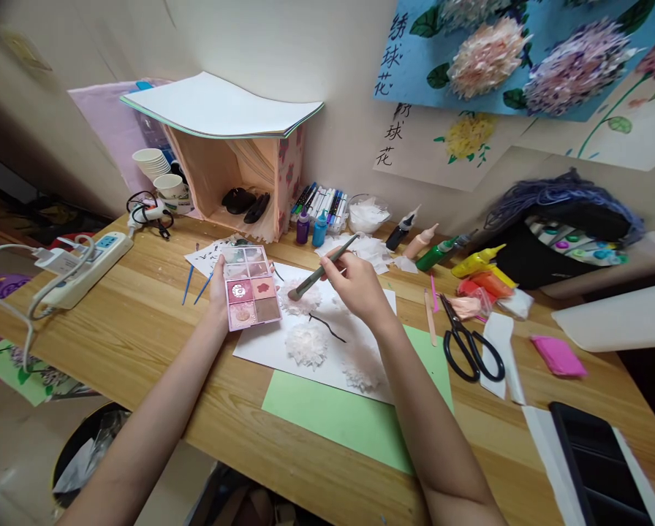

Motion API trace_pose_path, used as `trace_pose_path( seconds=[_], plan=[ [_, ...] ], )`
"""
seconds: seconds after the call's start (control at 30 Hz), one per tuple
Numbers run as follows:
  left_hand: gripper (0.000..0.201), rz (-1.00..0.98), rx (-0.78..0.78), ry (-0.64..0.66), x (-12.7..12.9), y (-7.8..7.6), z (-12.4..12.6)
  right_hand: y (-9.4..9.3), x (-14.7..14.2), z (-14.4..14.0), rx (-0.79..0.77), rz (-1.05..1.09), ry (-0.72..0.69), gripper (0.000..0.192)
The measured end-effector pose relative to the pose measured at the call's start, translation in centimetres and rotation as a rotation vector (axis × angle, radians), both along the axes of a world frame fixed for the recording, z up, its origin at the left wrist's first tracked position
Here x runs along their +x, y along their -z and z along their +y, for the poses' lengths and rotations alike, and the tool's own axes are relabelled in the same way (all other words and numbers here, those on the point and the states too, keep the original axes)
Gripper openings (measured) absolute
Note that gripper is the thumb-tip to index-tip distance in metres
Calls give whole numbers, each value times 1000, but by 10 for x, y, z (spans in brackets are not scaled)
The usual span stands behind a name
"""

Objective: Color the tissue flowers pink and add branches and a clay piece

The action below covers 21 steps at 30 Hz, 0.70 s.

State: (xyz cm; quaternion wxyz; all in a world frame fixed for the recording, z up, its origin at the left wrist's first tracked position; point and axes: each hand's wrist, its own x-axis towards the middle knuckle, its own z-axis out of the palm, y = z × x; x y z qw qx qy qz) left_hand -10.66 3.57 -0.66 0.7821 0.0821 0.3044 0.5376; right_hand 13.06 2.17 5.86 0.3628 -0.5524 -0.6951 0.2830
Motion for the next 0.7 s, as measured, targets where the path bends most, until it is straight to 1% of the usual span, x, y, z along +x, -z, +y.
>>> trace_pose_path(
  seconds=[0.2,0.3,0.37,0.43,0.5,0.57,0.63,0.7],
  plan=[
    [72,18,-8,-15,1,-2,0,-4,18,5,21,-85,79,27],
    [70,23,-5,-9,1,-1,0,-6,23,4,48,-50,100,28],
    [69,22,-9,-7,0,-1,0,-7,22,2,64,20,72,30],
    [67,25,-9,-9,-1,0,1,-8,19,0,64,56,-7,31],
    [66,30,-1,-13,-1,1,1,-8,14,-2,34,31,-106,30],
    [66,28,3,-15,-2,1,1,-8,9,-4,-2,-16,-171,29],
    [66,25,-6,-8,-2,1,1,-8,7,-4,-18,-50,-183,28],
    [66,21,-11,-2,-1,0,0,-8,9,-3,-16,-71,-156,28]
  ],
)
